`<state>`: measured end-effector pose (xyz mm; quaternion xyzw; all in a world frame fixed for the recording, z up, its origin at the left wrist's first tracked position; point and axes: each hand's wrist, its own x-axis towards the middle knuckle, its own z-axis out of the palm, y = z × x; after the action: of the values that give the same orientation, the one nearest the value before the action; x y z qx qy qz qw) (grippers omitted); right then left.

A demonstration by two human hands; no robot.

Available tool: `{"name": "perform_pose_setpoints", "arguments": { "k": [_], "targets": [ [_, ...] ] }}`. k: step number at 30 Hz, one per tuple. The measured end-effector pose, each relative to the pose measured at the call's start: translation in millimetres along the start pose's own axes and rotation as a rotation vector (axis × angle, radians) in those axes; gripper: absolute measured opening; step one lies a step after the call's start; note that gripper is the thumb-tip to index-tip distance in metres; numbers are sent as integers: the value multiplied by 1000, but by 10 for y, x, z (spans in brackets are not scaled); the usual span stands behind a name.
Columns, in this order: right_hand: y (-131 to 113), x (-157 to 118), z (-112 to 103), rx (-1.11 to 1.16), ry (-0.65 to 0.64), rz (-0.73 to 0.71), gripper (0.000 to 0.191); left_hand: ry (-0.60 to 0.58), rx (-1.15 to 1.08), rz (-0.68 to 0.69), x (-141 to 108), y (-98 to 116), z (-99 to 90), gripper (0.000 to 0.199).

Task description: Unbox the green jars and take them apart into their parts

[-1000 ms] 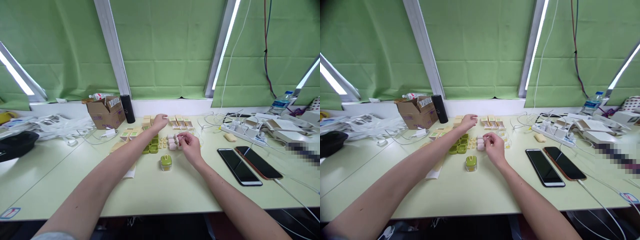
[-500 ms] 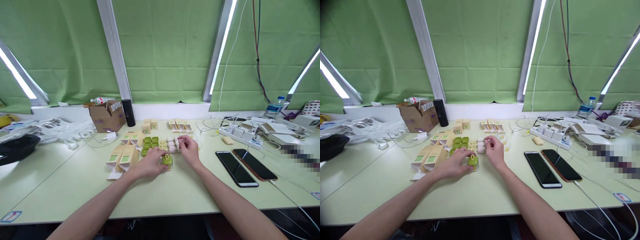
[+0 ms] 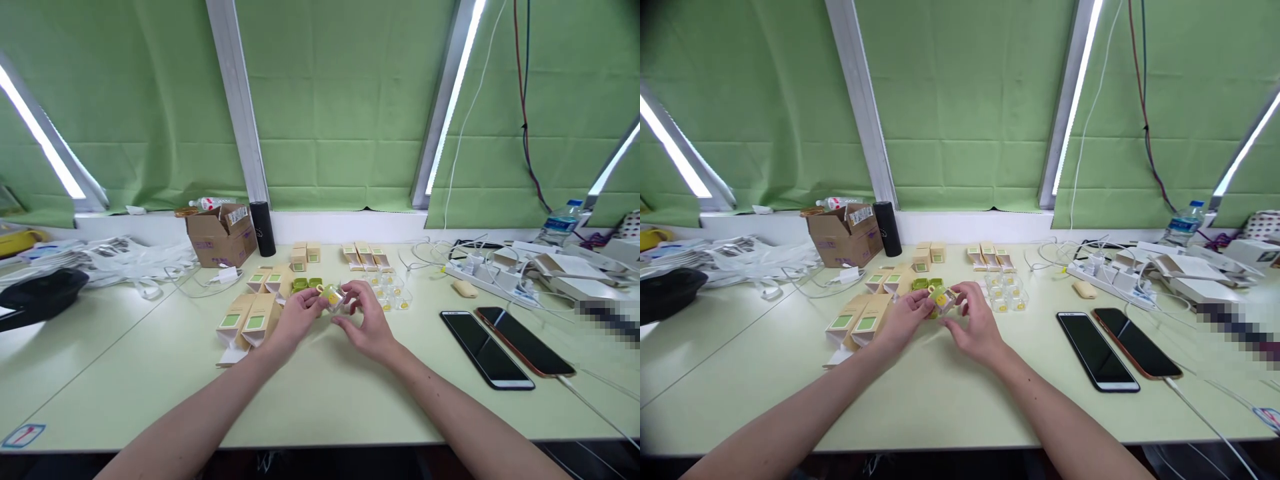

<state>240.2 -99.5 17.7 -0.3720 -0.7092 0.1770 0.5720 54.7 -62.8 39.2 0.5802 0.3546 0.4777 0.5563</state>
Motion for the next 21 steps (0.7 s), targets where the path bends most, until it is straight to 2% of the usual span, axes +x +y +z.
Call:
{"name": "perform_pose_setpoints", "arguments": {
  "k": [3,5,8,11,13,17,21],
  "targets": [
    [-7,-9,40,-16,-6,-1,47,12,26,6,-27,-18,31,63],
    [-10,6,52,52,31,66,44,38,49,34,-49,-13,40,63],
    [1,61,30,351,88,261,45,95,105,104,-97,31,39,63],
    [41,129,-37,700,12,452,48,105,138,143,-152,96,40,58],
    [72,160,-80,819,-12,529,46,94,137,147,-177,124,48,52],
    [88,175,-112,859,33,575,43,76,146,150,-172,103,63,46],
    [29,160,-104,860,-10,571,40,81,163,150,-123,36,46,44]
  ]
}}
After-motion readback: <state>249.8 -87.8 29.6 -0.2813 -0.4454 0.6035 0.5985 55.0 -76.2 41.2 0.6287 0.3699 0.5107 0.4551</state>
